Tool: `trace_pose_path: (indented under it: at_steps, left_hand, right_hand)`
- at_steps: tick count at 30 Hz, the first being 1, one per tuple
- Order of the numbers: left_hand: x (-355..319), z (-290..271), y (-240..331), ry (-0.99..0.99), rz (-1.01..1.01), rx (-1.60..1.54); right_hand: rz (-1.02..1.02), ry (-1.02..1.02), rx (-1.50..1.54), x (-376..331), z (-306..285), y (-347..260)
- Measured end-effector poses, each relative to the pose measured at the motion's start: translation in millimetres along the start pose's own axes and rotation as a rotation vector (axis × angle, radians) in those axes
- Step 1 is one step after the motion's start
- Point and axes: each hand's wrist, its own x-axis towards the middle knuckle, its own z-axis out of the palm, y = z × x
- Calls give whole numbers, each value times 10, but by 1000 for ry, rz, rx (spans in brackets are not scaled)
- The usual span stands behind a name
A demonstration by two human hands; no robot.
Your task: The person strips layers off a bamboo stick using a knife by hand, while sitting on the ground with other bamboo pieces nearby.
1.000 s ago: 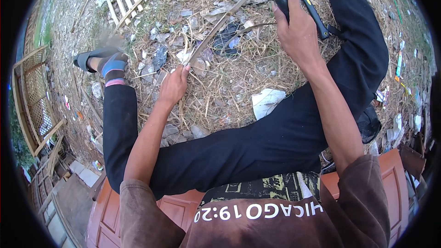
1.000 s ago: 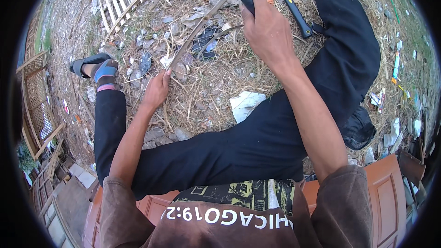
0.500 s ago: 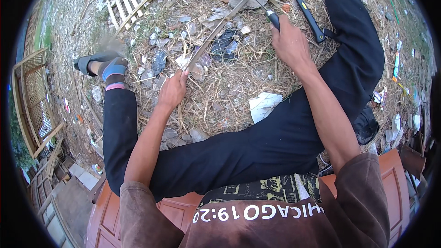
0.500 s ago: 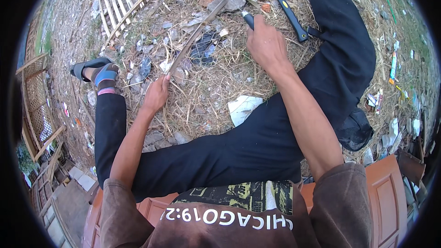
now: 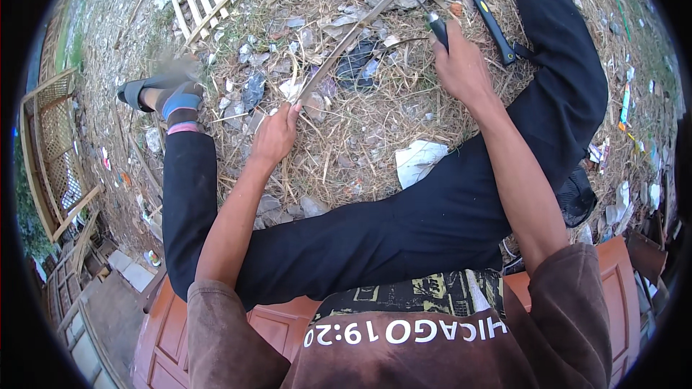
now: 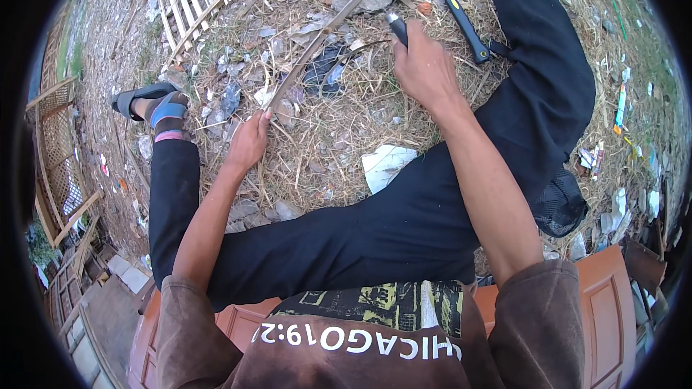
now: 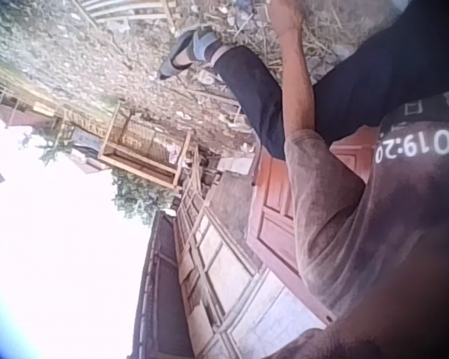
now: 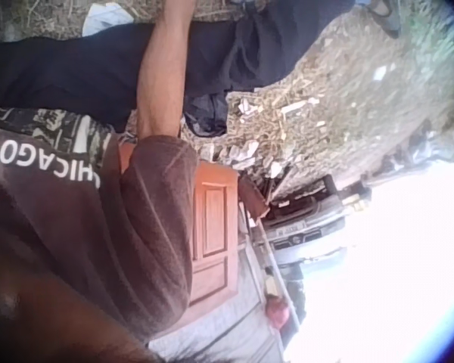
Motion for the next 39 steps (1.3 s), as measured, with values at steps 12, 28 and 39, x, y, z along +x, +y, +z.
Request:
trace_pose_path:
  at_steps: [12, 28, 39]
  left_hand:
    - [-21, 23, -76, 24, 9, 32]
    - [-80, 57, -91, -9, -25, 67]
    - [10, 17, -27, -46, -52, 1]
  right_hand:
    - [90, -186, -173, 63, -52, -259]
    - [136, -156, -133, 26, -103, -311]
    - [130, -89, -185, -38, -29, -104]
